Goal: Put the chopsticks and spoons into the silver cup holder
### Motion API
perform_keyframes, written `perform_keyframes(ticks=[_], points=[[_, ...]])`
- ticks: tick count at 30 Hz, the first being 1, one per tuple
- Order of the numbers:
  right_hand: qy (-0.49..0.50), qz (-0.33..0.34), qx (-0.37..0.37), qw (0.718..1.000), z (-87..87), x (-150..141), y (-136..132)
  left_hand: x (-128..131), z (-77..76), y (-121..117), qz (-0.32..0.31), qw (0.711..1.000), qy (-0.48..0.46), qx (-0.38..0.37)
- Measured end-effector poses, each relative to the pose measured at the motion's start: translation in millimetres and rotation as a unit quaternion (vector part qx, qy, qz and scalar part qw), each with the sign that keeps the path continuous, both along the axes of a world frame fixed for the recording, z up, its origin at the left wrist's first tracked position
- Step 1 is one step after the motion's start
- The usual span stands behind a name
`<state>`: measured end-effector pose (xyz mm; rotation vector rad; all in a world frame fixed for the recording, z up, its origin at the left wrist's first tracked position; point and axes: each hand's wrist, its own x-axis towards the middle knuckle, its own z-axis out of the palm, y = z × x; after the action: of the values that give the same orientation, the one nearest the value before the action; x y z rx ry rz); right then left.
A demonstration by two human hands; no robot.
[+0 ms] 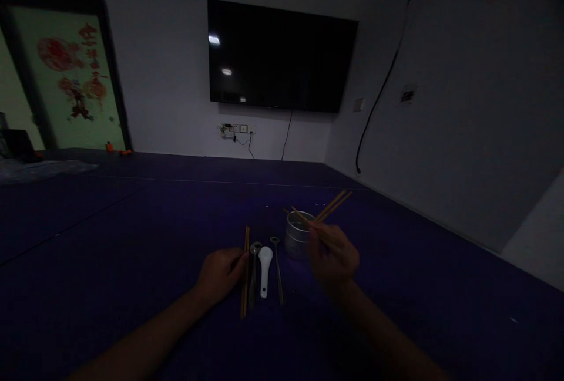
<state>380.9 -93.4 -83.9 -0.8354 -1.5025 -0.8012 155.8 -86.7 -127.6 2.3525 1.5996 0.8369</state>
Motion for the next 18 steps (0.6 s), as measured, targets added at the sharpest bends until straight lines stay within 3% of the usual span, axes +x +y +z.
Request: perform_keyframes(ticks=[4, 8, 14, 18], points=[[0.106, -0.07, -0.05, 0.991, 12.5, 10, 7, 1, -0.2, 3, 0.026, 0.999, 0.019, -0.028], [0.179, -0.093, -0.067, 0.977, 17.6, 16, 8, 1, 0.8, 1, 0.034, 0.998, 0.031, -0.038], [0.202, -0.111, -0.046, 0.972, 24.5, 22, 6, 2, 2.0, -1, 0.026, 0.998, 0.04, -0.037], [0.204, -0.094, -0.108, 0.969, 23.3, 20, 10, 2, 0.7, -1, 0.026, 0.998, 0.046, -0.043]])
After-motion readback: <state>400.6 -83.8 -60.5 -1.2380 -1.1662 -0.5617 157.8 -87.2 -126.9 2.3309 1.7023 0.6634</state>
